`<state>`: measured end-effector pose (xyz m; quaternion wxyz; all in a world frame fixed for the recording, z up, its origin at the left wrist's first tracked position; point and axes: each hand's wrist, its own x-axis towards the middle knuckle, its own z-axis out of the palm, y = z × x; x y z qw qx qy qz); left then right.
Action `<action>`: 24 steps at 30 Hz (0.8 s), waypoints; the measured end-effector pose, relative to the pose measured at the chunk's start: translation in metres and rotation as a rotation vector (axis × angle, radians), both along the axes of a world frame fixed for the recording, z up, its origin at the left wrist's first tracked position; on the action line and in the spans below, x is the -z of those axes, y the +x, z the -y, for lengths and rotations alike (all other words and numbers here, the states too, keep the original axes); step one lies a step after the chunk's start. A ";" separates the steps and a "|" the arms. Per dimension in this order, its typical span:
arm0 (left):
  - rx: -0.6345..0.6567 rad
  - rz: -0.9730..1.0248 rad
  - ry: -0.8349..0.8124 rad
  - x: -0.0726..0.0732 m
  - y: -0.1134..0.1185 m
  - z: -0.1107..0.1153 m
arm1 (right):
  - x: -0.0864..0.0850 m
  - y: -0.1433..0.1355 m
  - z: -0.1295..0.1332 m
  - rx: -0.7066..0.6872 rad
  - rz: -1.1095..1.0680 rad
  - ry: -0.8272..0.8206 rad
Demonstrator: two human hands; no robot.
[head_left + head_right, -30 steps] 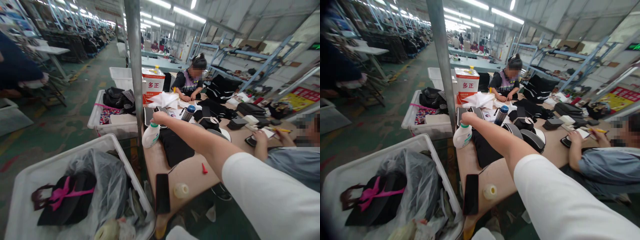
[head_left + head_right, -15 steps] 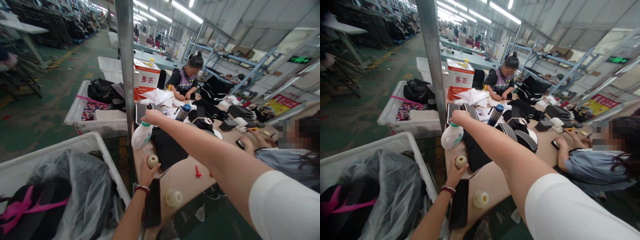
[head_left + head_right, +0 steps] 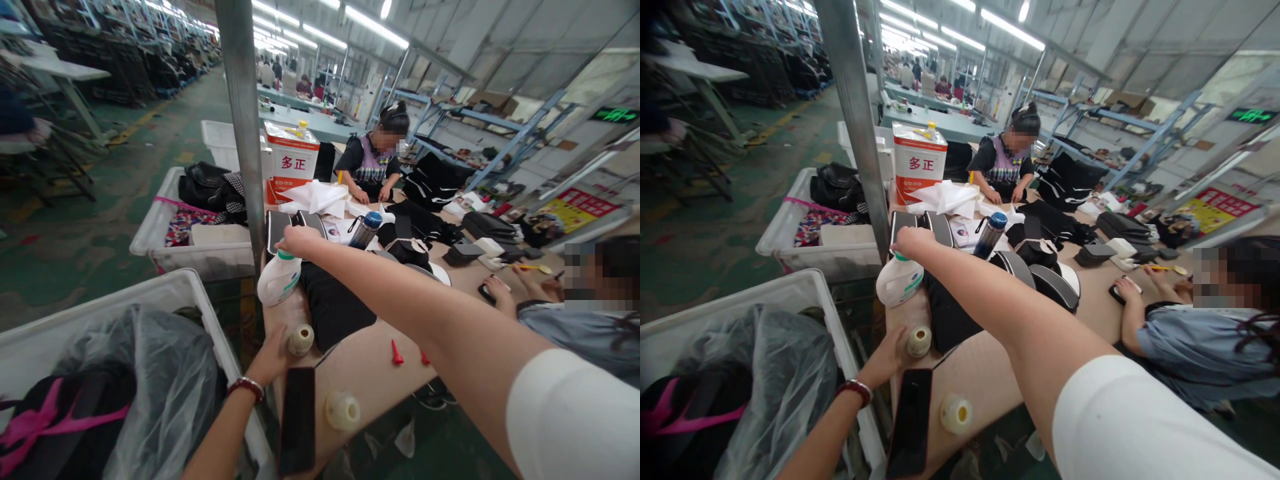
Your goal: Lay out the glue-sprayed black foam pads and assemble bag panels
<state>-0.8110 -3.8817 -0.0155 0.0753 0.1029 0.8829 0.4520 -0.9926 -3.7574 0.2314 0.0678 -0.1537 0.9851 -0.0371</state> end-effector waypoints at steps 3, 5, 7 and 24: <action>-0.282 -0.160 -0.072 -0.037 -0.043 0.025 | 0.003 0.002 0.003 0.017 -0.012 -0.008; -0.425 -0.249 -0.120 -0.062 -0.078 0.029 | 0.006 0.006 0.006 0.036 -0.029 -0.009; -0.403 -0.181 -0.154 -0.082 -0.108 0.025 | 0.007 0.011 0.009 0.060 -0.060 -0.006; -0.587 -0.269 0.110 -0.258 0.077 0.057 | -0.134 0.173 0.020 -0.305 -0.574 -0.184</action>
